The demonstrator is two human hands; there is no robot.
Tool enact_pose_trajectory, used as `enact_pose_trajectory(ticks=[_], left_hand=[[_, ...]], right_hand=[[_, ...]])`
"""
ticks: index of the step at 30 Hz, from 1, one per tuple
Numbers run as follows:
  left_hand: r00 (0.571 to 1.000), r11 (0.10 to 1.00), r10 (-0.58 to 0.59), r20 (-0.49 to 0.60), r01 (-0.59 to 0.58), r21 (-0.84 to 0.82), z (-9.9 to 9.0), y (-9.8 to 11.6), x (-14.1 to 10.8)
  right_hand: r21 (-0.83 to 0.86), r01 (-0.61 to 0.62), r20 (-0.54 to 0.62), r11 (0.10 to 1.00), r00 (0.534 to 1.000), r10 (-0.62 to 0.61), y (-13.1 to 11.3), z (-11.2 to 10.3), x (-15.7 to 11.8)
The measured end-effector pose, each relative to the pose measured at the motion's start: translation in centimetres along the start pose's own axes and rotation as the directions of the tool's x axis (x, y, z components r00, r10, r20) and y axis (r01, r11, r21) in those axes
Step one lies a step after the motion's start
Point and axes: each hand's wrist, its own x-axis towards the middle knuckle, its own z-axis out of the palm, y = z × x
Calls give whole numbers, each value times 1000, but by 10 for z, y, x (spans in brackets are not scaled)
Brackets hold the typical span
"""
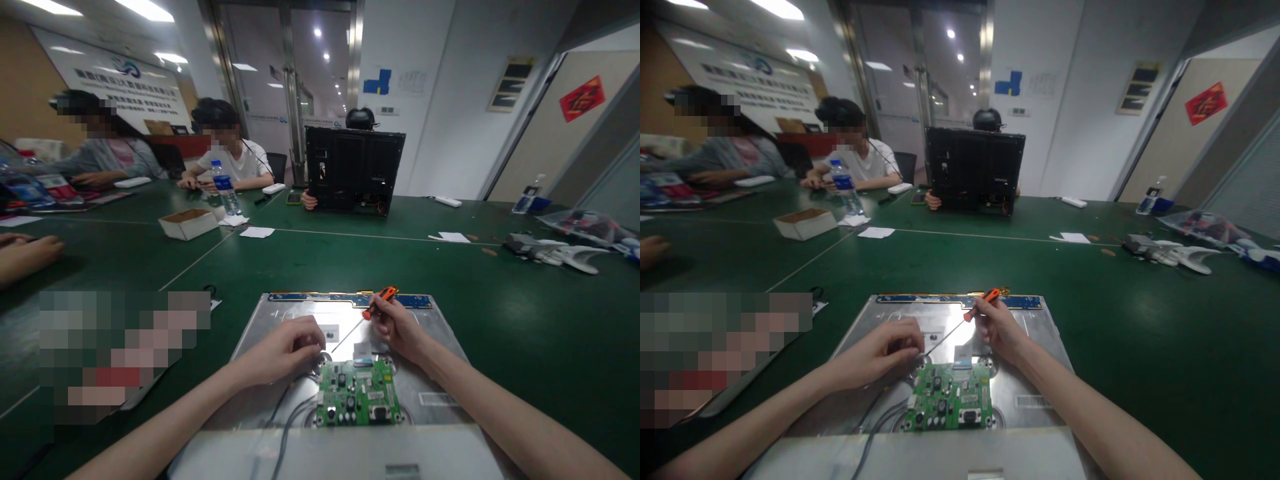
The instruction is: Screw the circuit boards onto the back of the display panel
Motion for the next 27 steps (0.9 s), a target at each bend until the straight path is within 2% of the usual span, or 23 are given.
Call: enact_pose_trajectory(ticks=[5,12,22,27], left_hand=[[997,999,-9,76,13,-48,1,1,-2],[993,995,18,118,-6,-101,3,-1,-1],[995,999,-45,91,47,-19,8,-6,1],[996,1000,-8,88,10,-16,5,-3,0]], right_hand=[[-10,-3,4,1000,1000,3,-1,0,0],[-21,4,31,1000,1000,-3,1,-1,1],[-51,20,15,998,1000,-19,3,2,0],[-100,64,-12,993,998,-66,5,4,0]])
